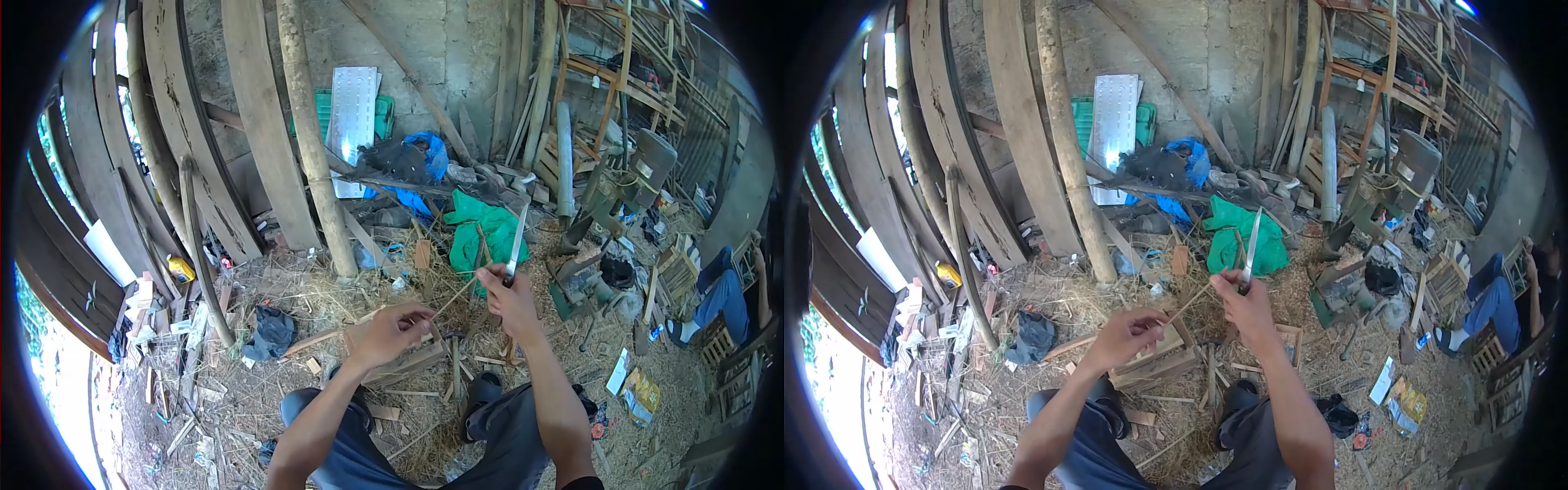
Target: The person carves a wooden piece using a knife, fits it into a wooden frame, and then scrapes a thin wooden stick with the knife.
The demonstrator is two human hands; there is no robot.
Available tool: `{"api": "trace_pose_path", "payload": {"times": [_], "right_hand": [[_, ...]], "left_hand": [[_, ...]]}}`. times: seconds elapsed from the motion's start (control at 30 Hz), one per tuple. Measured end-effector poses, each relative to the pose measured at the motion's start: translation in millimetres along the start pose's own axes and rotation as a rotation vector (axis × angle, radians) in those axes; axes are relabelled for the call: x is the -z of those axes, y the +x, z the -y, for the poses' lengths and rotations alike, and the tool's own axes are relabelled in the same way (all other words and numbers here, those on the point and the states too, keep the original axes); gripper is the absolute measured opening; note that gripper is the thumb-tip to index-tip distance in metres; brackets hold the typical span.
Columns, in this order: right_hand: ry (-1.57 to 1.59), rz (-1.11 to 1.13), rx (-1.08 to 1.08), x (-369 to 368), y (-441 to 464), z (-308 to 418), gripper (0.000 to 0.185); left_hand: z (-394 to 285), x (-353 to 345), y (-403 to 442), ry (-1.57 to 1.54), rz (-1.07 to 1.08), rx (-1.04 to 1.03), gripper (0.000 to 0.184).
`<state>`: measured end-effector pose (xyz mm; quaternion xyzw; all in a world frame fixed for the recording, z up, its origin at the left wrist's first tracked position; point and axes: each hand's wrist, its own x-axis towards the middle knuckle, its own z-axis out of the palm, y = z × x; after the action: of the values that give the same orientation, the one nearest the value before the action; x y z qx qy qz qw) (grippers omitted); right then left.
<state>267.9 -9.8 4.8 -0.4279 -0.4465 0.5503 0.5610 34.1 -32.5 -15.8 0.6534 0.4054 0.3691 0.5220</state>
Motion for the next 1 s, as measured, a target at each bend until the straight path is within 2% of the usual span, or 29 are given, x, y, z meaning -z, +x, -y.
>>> {"api": "trace_pose_path", "payload": {"times": [0.07, 0.13, 0.17, 0.23, 0.3, 0.4, 0.47, 0.6, 0.67, 0.7, 0.77, 0.87, 1.0], "right_hand": [[-0.036, -0.011, 0.025, 0, 3, -2, 0.02], [-0.481, -0.112, 0.251, 0, 3, -6, 0.025], [-0.48, -0.111, 0.251, 0, 2, -11, 0.025], [-1.207, -0.071, 0.438, -1, -6, -19, 0.022], [-1.255, -0.044, 0.469, -14, -18, -20, 0.017], [-1.336, -0.012, 0.469, -18, -17, -31, 0.012], [-1.48, -0.181, 0.402, -13, -5, -32, 0.012], [-1.452, -0.16, 0.353, -8, -7, -17, 0.01], [-1.402, -0.024, 0.494, -16, -18, -24, 0.007], [-1.398, -0.021, 0.499, -18, -16, -22, 0.007], [-1.426, -0.032, 0.404, -16, -13, -17, 0.007], [-1.438, -0.142, 0.42, -16, -8, -19, 0.009], [-1.447, -0.167, 0.427, -14, 3, -24, 0.012]], "left_hand": [[0, -7, 2, -0.123, 0.063, 0.134, 0.019], [-2, -8, 2, -0.225, 0.04, 0.121, 0.019], [-3, -9, 3, -0.329, 0.018, 0.108, 0.02], [0, -15, 3, -0.417, -0.008, 0.108, 0.02], [0, -18, 5, -0.501, -0.033, 0.105, 0.021], [-5, -25, 0, -0.328, 0.035, 0.122, 0.026], [-9, -30, -4, -0.506, 0.045, 0.091, 0.024], [-3, -35, 0, -0.524, 0.026, 0.081, 0.022], [-4, -35, 1, -0.5, -0.01, 0.101, 0.02], [-3, -36, 1, -0.496, -0.014, 0.099, 0.02], [-1, -41, -1, -0.576, -0.032, 0.127, 0.018], [-6, -41, 2, -0.542, -0.004, 0.085, 0.017], [-4, -37, 3, -0.574, -0.022, 0.057, 0.021]]}}
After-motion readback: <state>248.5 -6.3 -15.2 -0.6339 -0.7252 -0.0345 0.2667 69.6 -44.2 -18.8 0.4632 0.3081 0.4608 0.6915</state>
